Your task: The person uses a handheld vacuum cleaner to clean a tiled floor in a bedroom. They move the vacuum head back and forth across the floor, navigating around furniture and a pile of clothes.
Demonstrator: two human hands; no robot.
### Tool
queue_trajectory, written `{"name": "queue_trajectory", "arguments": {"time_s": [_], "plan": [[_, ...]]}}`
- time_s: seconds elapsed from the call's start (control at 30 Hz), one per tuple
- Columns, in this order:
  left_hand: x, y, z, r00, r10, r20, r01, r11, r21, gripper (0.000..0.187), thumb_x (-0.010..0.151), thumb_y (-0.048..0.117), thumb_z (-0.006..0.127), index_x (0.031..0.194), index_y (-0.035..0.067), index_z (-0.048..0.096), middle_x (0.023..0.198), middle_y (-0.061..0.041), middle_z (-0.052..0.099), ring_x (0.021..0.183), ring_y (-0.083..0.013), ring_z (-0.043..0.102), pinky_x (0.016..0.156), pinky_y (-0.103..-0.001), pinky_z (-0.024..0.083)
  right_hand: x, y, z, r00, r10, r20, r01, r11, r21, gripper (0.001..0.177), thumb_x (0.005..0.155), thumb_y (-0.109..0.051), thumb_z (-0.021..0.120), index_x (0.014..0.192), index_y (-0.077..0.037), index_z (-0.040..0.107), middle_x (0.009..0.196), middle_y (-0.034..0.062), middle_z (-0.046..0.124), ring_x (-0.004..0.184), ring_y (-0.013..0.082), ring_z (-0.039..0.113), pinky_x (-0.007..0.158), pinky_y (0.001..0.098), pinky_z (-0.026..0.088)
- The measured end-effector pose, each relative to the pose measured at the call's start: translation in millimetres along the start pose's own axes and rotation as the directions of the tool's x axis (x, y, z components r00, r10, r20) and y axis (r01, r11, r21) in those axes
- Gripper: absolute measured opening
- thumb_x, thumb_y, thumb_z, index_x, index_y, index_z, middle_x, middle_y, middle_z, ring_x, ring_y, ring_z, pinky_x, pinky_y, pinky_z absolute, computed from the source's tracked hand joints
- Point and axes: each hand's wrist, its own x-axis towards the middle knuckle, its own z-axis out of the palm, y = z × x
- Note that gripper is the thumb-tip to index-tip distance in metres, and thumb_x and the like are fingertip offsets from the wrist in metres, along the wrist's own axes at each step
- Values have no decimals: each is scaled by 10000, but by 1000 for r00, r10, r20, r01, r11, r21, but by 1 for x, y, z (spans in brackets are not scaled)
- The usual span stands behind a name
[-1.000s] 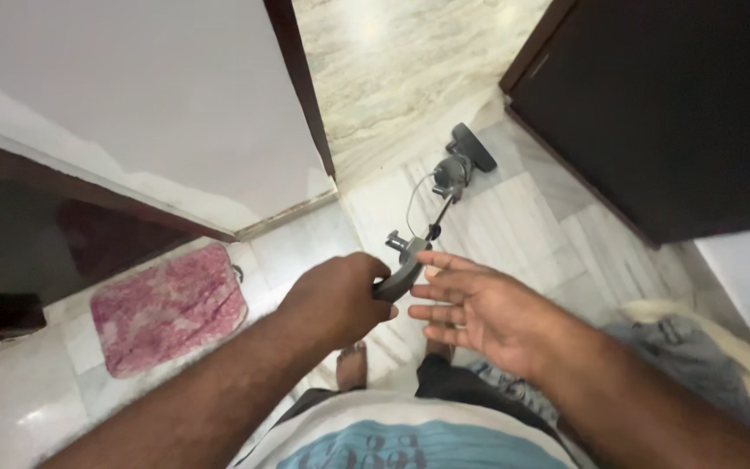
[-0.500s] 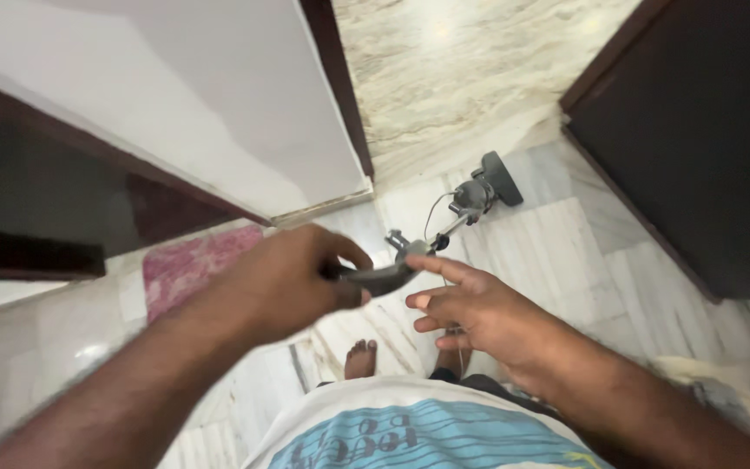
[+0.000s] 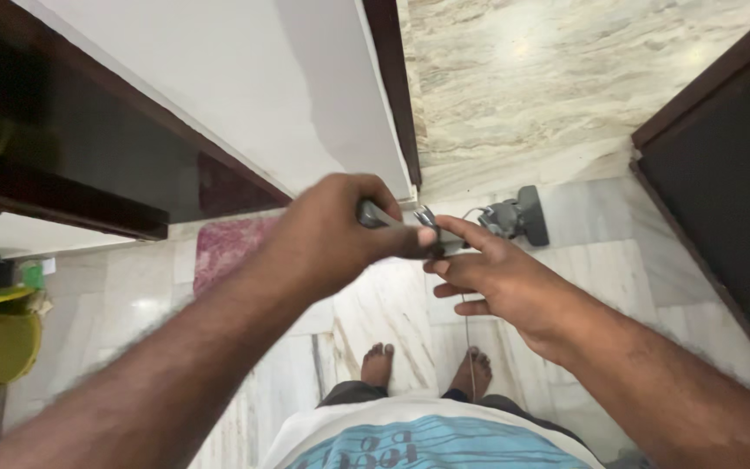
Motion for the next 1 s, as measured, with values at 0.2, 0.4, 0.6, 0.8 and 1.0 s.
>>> {"name": "queue_trajectory", "arguments": {"time_s": [0.2, 0.4, 0.6, 0.8, 1.0], "plan": [[-3, 11, 32, 992, 101, 79, -103, 994, 25, 386, 749, 396, 819, 923, 54, 782, 790, -121, 779, 711, -190, 733, 672, -373, 578, -11, 30, -29, 999, 25, -28, -22, 997, 73, 742, 857, -300, 643, 1556, -251, 398, 1212, 71, 718, 1075, 194, 676, 900, 393, 521], [4, 14, 68, 973, 157, 169, -162, 987, 15, 405, 737, 382, 835, 993, 73, 782, 779, -116, 766, 733, -207, 732, 687, -368, 559, -28, 61, -56, 997, 46, -55, -40, 994, 106, 712, 864, -338, 652, 1534, -220, 443, 1196, 66, 723, 1100, 184, 668, 915, 394, 526], [10, 32, 88, 941, 220, 257, -271, 945, 185, 396, 735, 361, 829, 1030, 99, 794, 815, -110, 778, 731, -210, 735, 685, -369, 563, -44, 76, -66, 997, 43, -68, -34, 991, 127, 730, 860, -352, 679, 1541, -226, 447, 1210, 78, 702, 1094, 190, 665, 917, 375, 514], [-7, 61, 60, 922, 251, 296, -343, 885, 316, 410, 757, 392, 852, 1085, 151, 801, 855, -70, 787, 755, -193, 745, 713, -361, 561, -55, 64, -62, 999, -26, -20, 27, 1000, 14, 769, 852, -415, 691, 1548, -260, 404, 1258, 67, 696, 1100, 162, 664, 898, 363, 512], [-45, 78, 37, 954, -7, 299, -161, 829, 536, 352, 827, 347, 828, 1124, 161, 792, 930, -84, 802, 830, -199, 748, 762, -368, 555, -61, 55, -49, 993, 91, 79, -88, 995, -44, 770, 864, -443, 671, 1580, -318, 420, 1265, 53, 725, 1153, 130, 660, 930, 348, 516]]}}
